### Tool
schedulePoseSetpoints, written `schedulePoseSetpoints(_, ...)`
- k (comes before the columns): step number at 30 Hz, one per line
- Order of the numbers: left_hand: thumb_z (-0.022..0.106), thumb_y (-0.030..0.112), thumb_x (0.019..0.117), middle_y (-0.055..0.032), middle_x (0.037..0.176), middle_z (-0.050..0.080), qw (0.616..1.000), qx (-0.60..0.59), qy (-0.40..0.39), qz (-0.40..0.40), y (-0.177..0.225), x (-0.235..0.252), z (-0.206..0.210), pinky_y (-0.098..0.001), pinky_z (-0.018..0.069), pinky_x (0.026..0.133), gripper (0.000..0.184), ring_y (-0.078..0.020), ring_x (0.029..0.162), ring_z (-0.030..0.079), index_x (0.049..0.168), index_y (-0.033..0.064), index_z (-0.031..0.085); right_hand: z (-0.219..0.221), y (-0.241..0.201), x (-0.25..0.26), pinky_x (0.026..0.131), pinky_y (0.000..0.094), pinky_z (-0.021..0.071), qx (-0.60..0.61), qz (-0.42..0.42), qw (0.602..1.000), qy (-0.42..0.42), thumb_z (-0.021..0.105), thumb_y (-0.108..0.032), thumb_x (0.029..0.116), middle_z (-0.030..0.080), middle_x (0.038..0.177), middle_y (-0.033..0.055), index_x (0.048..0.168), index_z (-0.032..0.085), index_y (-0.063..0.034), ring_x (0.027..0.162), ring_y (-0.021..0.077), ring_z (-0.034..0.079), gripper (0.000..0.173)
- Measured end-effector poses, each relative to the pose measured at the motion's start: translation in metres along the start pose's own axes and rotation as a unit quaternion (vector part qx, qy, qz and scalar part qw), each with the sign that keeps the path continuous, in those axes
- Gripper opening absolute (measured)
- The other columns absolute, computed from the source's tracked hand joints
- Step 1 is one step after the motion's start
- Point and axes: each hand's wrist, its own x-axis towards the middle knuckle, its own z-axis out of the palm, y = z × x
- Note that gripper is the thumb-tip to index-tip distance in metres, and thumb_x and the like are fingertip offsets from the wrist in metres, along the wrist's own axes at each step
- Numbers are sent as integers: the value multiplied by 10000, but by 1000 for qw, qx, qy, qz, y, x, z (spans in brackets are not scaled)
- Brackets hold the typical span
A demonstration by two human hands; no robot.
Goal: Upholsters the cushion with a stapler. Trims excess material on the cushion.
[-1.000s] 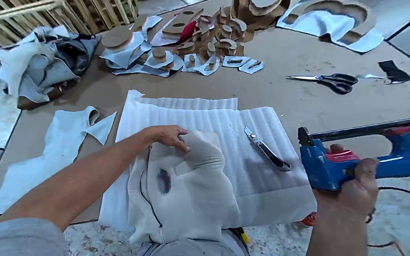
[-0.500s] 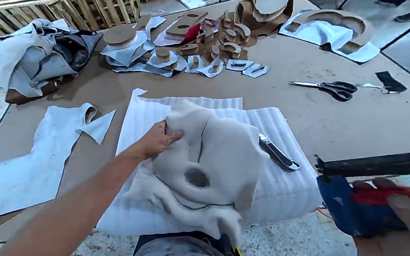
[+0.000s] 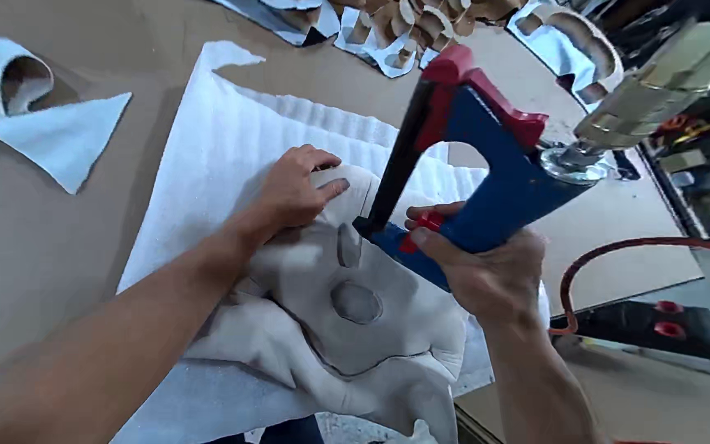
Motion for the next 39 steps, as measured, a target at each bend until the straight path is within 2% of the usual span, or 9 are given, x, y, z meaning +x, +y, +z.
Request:
schedulePoseSetpoints(2,645,384,978,-78,1121,725,999,-5,40,27,-3,-6,4,-430,527,982,359,-205,1098,669,1184,108,747,5,4,3,783,355,666,-55,1,998,-27,789,-132,814,781,990,-1,1056,672,-100,898,143,763,270)
schedulePoseSetpoints(6,546,339,1028,-98,947,708,989,76,103,67,-4,-11,12,-430,533,835,338,-258,948,671,1079,95,774,5,9,6,781,323,666,-78,-47,994,-61,782,-139,827,780,988,1,1054,666,-91,895,137,763,260)
schedulePoseSetpoints(9,468,342,1052,-125,819,669,983,141,111,39,-1,-16,13,-482,502,771,407,-320,879,661,873,55,694,5,14,10,782,299,659,-77,-62,992,-80,784,-140,825,780,986,-10,1054,672,-101,883,119,760,258)
schedulePoseSetpoints(11,436,319,1060,-123,775,644,981,156,109,46,-2,-15,14,-493,467,781,424,-319,849,646,817,51,656,6,21,13,802,299,658,-63,-75,991,-91,780,-132,830,780,999,-8,1074,655,-100,899,123,761,276)
schedulePoseSetpoints(17,420,297,1064,-104,790,629,982,144,104,57,-5,-15,17,-464,461,799,399,-289,855,633,843,62,655,8,38,16,850,361,652,29,-107,986,-124,765,-118,867,766,1067,39,1132,625,-102,960,207,755,300)
schedulePoseSetpoints(26,435,274,1059,-88,803,630,985,126,100,55,-5,-15,18,-427,476,784,364,-263,854,637,860,66,657,4,49,34,882,369,642,89,-128,970,-186,769,-84,856,769,1085,24,1142,659,-173,995,211,750,319)
schedulePoseSetpoints(29,466,272,1045,-95,818,654,986,127,101,44,0,-17,16,-438,490,783,338,-272,869,658,887,61,679,3,52,32,885,322,631,89,-156,963,-203,746,-83,882,756,1127,-16,1195,648,-203,1017,165,736,349)
schedulePoseSetpoints(34,462,259,1038,-102,803,637,985,131,102,50,1,-17,17,-439,491,779,324,-277,863,658,866,62,653,2,55,37,900,337,635,115,-153,957,-218,749,-60,871,759,1133,7,1190,646,-190,1025,188,742,359)
schedulePoseSetpoints(39,475,262,1034,-101,808,639,985,130,103,48,1,-18,15,-432,490,771,322,-273,860,654,868,59,661,4,54,37,832,316,632,121,-138,959,-217,749,-66,868,755,1047,-5,1163,643,-176,931,158,735,332)
